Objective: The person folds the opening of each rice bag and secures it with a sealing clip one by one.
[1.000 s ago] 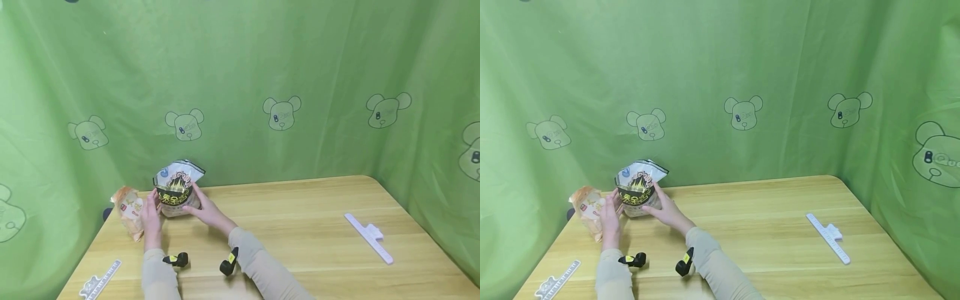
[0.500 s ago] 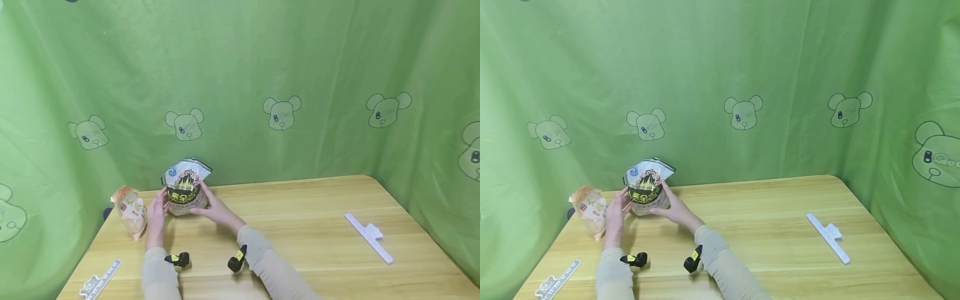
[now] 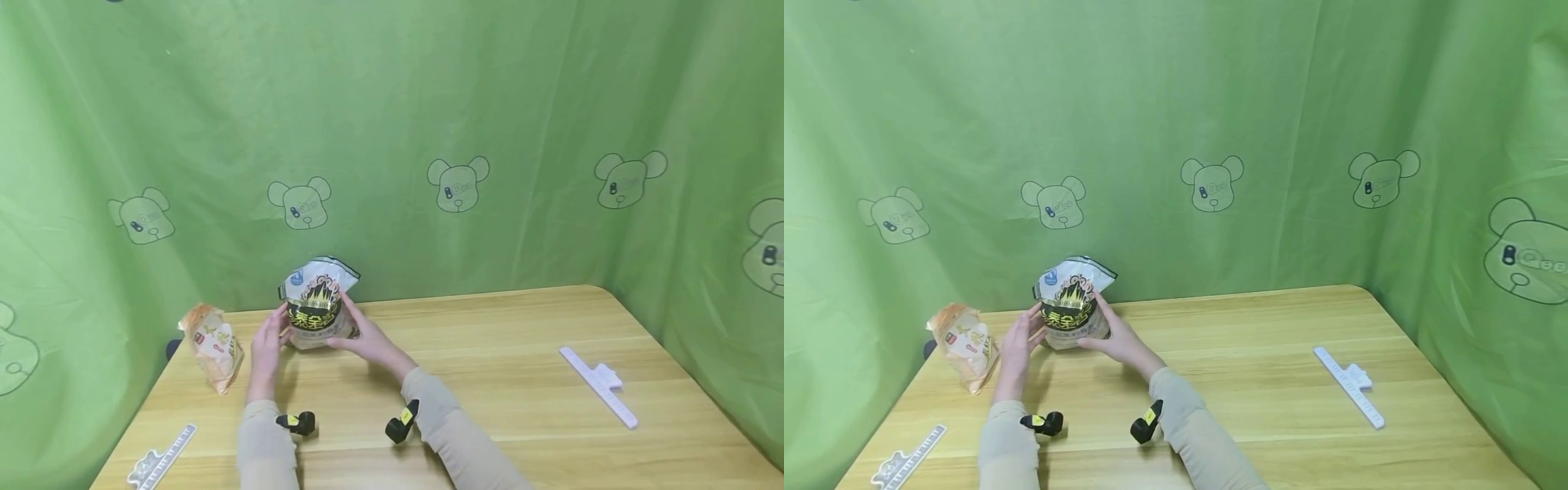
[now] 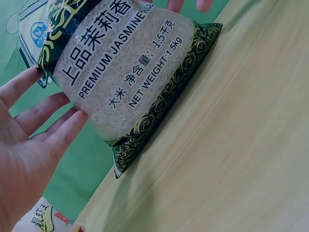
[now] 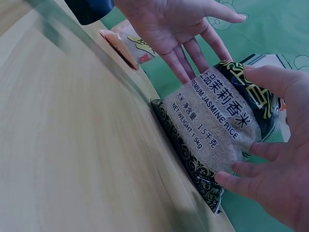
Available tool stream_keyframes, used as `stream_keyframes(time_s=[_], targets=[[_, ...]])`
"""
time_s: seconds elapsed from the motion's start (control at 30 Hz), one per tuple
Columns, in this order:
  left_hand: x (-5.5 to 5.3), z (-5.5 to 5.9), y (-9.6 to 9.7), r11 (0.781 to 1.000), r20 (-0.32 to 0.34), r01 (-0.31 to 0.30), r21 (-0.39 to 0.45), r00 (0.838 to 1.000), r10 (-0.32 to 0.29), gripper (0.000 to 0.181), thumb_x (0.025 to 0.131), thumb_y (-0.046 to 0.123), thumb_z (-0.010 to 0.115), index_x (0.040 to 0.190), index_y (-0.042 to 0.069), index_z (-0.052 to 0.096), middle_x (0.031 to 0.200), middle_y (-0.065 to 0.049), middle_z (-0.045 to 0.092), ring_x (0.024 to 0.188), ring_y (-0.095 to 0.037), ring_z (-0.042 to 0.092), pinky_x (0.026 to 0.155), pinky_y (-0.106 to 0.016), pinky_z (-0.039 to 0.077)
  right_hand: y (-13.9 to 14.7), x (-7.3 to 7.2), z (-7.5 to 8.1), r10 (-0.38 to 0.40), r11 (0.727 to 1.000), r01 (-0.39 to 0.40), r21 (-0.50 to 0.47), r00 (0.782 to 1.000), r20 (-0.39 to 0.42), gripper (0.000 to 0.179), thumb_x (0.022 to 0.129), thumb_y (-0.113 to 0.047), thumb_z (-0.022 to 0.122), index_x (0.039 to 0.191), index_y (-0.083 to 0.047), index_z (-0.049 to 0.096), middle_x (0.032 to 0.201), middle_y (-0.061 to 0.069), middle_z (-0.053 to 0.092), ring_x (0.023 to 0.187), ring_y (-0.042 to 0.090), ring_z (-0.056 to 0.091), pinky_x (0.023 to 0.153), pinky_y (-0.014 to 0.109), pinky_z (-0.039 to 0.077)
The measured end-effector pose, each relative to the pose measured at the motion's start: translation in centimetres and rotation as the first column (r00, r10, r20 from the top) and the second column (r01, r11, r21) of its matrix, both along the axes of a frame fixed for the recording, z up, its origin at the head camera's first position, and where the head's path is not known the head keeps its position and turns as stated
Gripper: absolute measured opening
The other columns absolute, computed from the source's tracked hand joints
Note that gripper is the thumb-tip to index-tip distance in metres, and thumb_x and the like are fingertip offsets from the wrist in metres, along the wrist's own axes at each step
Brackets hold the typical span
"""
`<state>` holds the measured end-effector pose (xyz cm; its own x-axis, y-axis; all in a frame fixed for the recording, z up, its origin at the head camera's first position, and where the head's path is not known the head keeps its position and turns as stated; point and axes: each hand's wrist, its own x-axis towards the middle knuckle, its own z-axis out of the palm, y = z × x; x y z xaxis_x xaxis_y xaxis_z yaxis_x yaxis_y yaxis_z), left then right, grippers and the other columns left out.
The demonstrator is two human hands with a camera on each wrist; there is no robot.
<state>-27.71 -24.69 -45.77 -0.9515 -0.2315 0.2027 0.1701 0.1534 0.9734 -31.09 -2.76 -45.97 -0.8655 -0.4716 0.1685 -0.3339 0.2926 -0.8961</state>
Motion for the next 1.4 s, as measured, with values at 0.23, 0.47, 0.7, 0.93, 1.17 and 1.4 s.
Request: stream_keyframes(time_s=[0.23,0.47,0.7,0.93,1.17,1.4], targets=[[-0.2,0.1,0.7,0.999,-0.022,0.038,0.004,0.999,-0.038,0.053,0.106,0.043,0.031,0.142,0.009,0.047,0.147,-0.022,0.047,0.133,-0.038,0.049,0.107,-0.043,0.045,1.1,0.1,-0.1,-0.01,1.0,0.01,-0.008,1.0,-0.001,0.101,0.085,-0.035,0.074,0.153,-0.046,0.0,0.164,0.007,0.016,0.146,0.037,0.028,0.117,0.06,0.024],[-0.4,0.3,1.6,0.993,-0.026,0.113,0.026,0.993,-0.112,0.052,0.107,0.039,0.029,0.142,0.005,0.046,0.147,-0.023,0.045,0.134,-0.038,0.047,0.108,-0.046,0.044,2.9,0.6,0.6,-0.002,1.0,0.002,-0.019,1.0,0.002,0.102,0.085,-0.031,0.075,0.155,-0.04,0.0,0.163,0.011,0.016,0.146,0.037,0.029,0.118,0.058,0.023],[-0.6,0.2,2.8,0.988,-0.03,0.151,-0.015,0.988,-0.152,0.055,0.105,0.045,0.033,0.141,0.007,0.048,0.146,-0.022,0.047,0.132,-0.038,0.049,0.107,-0.046,0.046,4.3,0.4,-0.1,-0.035,0.999,0.035,-0.002,0.999,-0.013,0.101,0.085,-0.03,0.074,0.153,-0.045,0.002,0.163,0.011,0.018,0.145,0.037,0.031,0.118,0.055,0.026],[-0.8,0.2,3.7,0.982,-0.047,0.184,-0.05,0.981,-0.186,0.054,0.105,0.044,0.033,0.141,0.007,0.049,0.144,-0.024,0.049,0.13,-0.041,0.051,0.104,-0.047,0.047,5.7,0.5,0.0,-0.049,0.999,0.049,0.003,0.999,-0.015,0.101,0.085,-0.031,0.075,0.154,-0.044,0.001,0.162,0.012,0.02,0.144,0.036,0.033,0.118,0.054,0.028],[-0.9,0.3,4.6,0.972,-0.03,0.224,-0.066,0.974,-0.226,0.052,0.106,0.042,0.032,0.141,0.007,0.048,0.144,-0.025,0.047,0.13,-0.042,0.05,0.104,-0.046,0.047,7.0,0.8,0.0,-0.053,0.999,0.053,-0.005,0.999,-0.012,0.1,0.086,-0.028,0.073,0.155,-0.04,0.002,0.162,0.012,0.021,0.145,0.038,0.031,0.116,0.055,0.029],[-0.9,0.3,5.6,0.959,-0.029,0.274,-0.066,0.96,-0.277,0.053,0.105,0.043,0.033,0.142,0.008,0.048,0.144,-0.025,0.048,0.13,-0.043,0.05,0.104,-0.047,0.047,8.5,1.1,-0.1,-0.06,0.998,0.06,-0.011,0.998,-0.003,0.1,0.086,-0.029,0.074,0.154,-0.043,0.002,0.162,0.01,0.022,0.145,0.037,0.032,0.115,0.056,0.032]])
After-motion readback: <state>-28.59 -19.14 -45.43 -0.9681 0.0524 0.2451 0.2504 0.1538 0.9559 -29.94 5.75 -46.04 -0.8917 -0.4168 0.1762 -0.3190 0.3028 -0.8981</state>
